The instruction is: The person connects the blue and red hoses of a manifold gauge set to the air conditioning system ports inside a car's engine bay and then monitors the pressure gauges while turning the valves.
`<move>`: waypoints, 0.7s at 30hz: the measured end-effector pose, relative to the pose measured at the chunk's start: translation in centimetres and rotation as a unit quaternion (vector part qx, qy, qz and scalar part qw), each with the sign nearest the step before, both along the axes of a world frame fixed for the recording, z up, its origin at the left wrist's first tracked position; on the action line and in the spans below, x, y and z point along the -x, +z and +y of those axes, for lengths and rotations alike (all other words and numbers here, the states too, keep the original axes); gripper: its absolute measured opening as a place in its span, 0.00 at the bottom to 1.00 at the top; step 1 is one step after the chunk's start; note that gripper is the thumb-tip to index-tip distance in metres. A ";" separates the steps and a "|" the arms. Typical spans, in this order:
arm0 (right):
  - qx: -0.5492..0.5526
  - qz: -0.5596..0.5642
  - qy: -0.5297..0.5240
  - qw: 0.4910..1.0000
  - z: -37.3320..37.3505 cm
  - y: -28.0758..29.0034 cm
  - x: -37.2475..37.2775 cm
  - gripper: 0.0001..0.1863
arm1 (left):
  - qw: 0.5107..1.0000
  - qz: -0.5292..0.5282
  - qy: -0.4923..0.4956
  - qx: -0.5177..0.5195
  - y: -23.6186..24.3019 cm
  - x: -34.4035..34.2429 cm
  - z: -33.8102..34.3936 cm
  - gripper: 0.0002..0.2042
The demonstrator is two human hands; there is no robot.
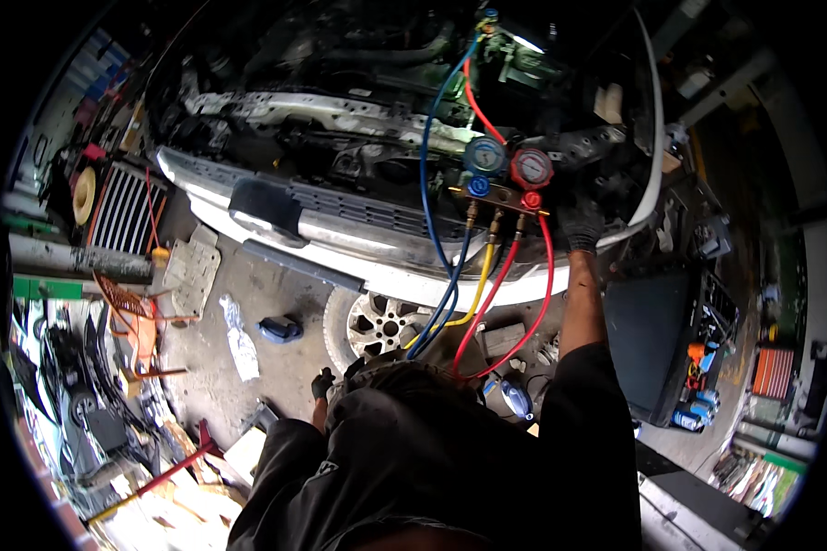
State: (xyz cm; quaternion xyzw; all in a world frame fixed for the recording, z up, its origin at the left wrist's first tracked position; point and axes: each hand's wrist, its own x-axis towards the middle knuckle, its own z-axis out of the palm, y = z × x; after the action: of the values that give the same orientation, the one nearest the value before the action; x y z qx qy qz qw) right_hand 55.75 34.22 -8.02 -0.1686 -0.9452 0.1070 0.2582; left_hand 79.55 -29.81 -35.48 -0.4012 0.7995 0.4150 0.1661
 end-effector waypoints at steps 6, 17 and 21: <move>0.016 -0.009 0.068 0.998 1.3 -0.2 -0.8 0.18 | 0.998 -0.003 -0.029 0.057 4.3 1.1 1.6 0.20; -0.112 -0.012 0.052 0.992 3.9 -2.5 -0.6 0.21 | 0.994 -0.023 -0.083 0.064 -2.4 -1.4 -0.8 0.18; -0.063 -0.057 0.000 0.996 0.6 -1.2 -0.4 0.20 | 0.968 0.074 -0.210 0.115 -5.9 -3.0 -4.2 0.17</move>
State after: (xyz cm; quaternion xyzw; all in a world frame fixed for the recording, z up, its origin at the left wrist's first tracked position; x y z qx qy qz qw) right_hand 56.19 34.82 -9.25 -0.1574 -0.9634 0.0373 0.2137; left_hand 82.56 -34.02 -41.34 -0.2093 0.9180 0.3052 0.1427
